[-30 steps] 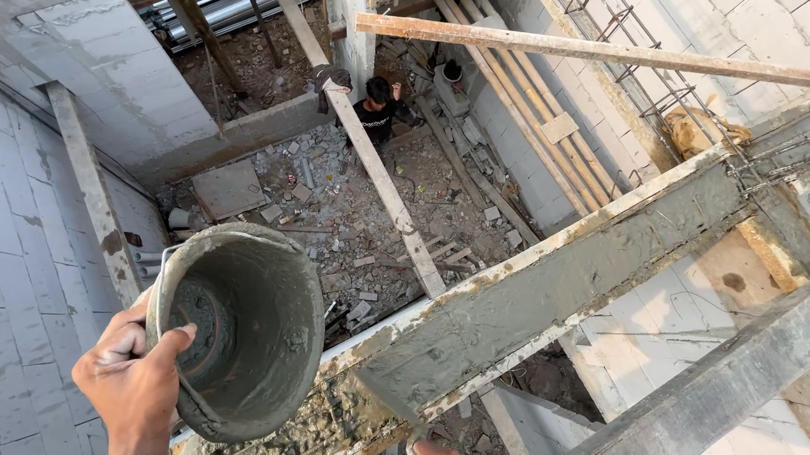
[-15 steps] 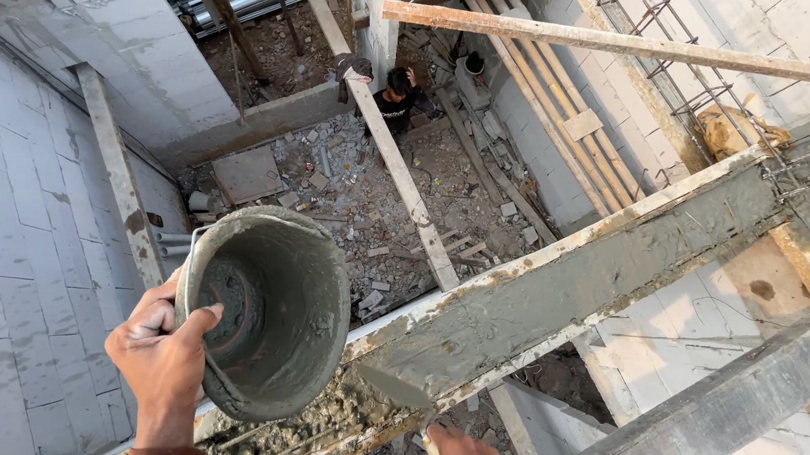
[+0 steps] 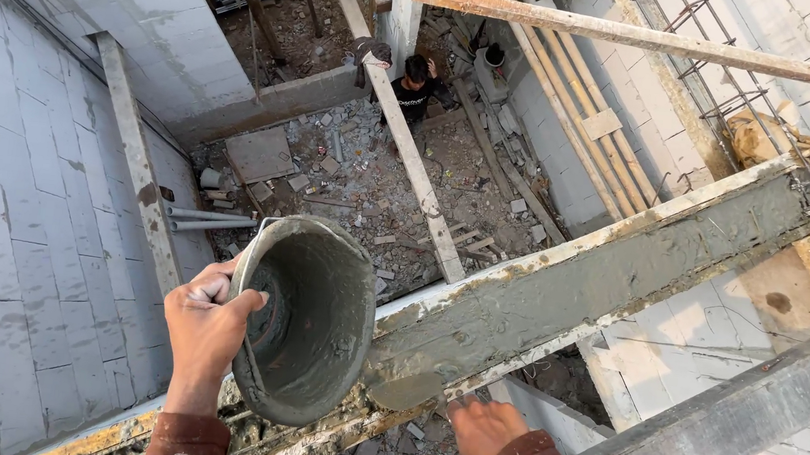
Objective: The person pours wet concrete from a bucket into a wooden form and uses a trowel to spread and level the mixture. They continue scooping concrete from the bucket to fill gaps and smooth the surface of the beam.
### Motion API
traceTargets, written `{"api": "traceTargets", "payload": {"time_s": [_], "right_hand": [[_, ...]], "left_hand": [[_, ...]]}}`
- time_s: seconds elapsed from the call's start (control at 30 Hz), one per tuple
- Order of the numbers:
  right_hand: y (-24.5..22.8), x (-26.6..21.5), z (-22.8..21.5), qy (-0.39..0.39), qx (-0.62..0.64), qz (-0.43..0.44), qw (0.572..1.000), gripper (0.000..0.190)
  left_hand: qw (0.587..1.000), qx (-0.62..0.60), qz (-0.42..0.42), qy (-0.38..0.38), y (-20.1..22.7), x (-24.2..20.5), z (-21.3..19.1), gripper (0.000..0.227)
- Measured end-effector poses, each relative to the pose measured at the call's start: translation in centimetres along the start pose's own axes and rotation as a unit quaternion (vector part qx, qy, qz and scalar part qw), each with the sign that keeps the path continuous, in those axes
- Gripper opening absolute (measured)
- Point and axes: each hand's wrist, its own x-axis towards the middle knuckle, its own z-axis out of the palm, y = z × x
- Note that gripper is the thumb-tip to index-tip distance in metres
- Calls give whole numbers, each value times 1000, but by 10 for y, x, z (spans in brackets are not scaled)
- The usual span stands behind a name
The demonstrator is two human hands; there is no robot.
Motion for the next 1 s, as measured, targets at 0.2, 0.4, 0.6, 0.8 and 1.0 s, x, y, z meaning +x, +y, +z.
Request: {"api": "traceTargets", "payload": {"time_s": [0.2, 0.4, 0.6, 0.8, 1.0], "right_hand": [[-15, -2, -34, 0, 33, 12, 999, 34], [2, 46, 34, 86, 66, -68, 992, 47], [-8, 15, -51, -8, -1, -25, 1000, 50], [-8, 36, -16, 18, 2, -69, 997, 56], [-7, -7, -55, -43, -37, -31, 998, 48]], "left_hand": [[989, -2, -145, 5, -7, 6, -7, 15], [987, -28, -134, 81, -1, 12, -29, 7], [991, -20, -86, 98, 11, 15, -40, 23], [987, -12, -133, 85, -5, 12, -38, 14], [982, -53, -171, 58, -19, 17, -41, 22]]}}
